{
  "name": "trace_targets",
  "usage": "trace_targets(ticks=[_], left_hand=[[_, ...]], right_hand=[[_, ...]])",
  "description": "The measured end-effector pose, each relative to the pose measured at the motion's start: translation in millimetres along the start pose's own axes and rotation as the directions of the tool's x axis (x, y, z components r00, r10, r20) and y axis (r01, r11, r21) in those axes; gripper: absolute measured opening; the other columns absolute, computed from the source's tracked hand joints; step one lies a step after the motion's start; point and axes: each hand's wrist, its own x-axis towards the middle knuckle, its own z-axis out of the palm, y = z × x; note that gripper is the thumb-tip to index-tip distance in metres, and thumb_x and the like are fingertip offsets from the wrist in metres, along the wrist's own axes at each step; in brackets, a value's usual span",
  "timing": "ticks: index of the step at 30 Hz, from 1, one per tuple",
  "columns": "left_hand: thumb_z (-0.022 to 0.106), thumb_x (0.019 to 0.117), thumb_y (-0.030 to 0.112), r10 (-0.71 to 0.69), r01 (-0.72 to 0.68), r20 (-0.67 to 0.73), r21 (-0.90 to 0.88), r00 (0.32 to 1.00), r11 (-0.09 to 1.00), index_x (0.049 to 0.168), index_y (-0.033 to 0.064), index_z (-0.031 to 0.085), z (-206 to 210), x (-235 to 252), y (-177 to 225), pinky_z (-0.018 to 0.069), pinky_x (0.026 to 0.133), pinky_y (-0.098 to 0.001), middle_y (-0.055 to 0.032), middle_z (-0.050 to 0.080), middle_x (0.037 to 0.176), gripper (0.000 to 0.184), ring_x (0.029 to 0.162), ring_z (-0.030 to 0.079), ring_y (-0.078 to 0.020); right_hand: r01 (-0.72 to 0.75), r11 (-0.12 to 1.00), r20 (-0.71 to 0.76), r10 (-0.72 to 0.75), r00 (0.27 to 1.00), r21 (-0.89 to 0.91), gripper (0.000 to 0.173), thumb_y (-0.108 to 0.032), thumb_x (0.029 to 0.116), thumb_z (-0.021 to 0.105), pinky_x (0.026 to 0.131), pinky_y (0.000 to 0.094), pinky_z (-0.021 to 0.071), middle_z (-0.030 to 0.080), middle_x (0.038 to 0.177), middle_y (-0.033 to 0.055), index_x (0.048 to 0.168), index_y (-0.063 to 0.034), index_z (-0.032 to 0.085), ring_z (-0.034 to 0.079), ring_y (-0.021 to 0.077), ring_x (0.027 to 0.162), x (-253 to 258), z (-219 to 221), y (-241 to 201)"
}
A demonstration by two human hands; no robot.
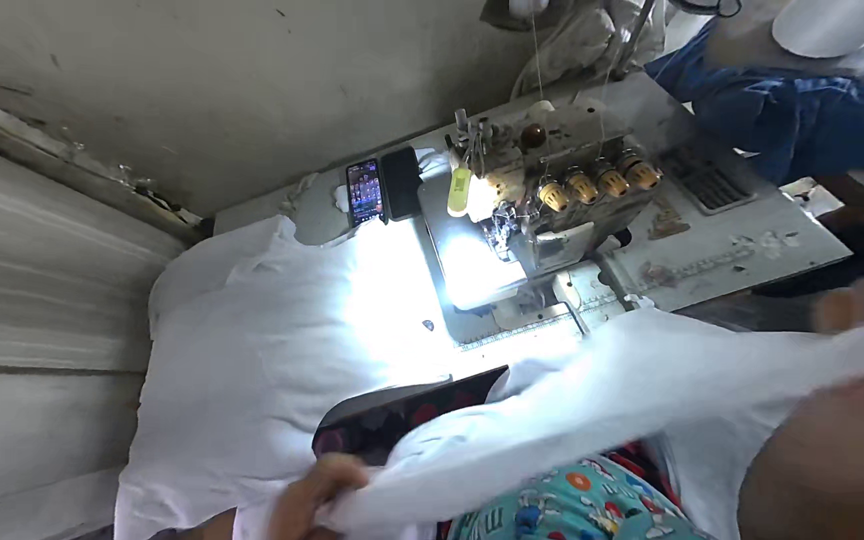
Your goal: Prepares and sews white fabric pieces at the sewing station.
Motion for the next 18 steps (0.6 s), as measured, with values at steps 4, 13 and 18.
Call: trace_targets(ticks=[4, 13, 18], left_hand=[[0.056, 0.0976, 0.008, 0.169, -0.015, -0.322, 0.431, 0.931, 0.902, 0.107, -0.0078, 0.060, -84, 37, 28, 0.0492, 0.087, -0.0117, 0.0020, 0.067, 0.102, 0.019, 0.097, 0.058, 0.0111], [0.059, 0.1009, 0.023, 0.428, -0.354, -0.025, 0.521, 0.904, 0.777, 0.117, -0.0019, 0.073, 110, 187, -26, 0.0573, 0.089, -0.0435, -0.0192, 0.075, 0.111, 0.033, 0.102, 0.073, -0.0306], [0.041, 0.1062, 0.048, 0.469, -0.427, 0.078, 0.564, 0.880, 0.707, 0.139, 0.0068, 0.064, 165, 189, -32, 0.0459, 0.108, -0.0440, -0.0112, 0.063, 0.143, 0.058, 0.130, 0.061, -0.0253]], right_hand=[[-0.295, 0.953, 0.189, 0.303, 0.934, -0.072, 0.021, -0.010, 0.0884, 0.072, 0.067, 0.0154, 0.0580, 0.071, 0.084, -0.0209, 0.101, -0.0260, 0.065, 0.067, -0.0065, 0.073, -7, 78, 34], [-0.501, 0.828, 0.334, 0.561, 0.758, -0.253, 0.018, 0.001, 0.0977, 0.050, 0.046, 0.0191, 0.0513, 0.063, 0.071, -0.0002, 0.113, 0.0003, 0.059, 0.056, 0.0028, 0.047, -26, 139, 109], [-0.444, 0.842, 0.413, 0.537, 0.735, -0.306, 0.032, -0.007, 0.1019, 0.050, 0.046, 0.0170, 0.0485, 0.061, 0.069, -0.0029, 0.132, 0.0025, 0.051, 0.055, 0.0005, 0.049, -35, 123, 109]])
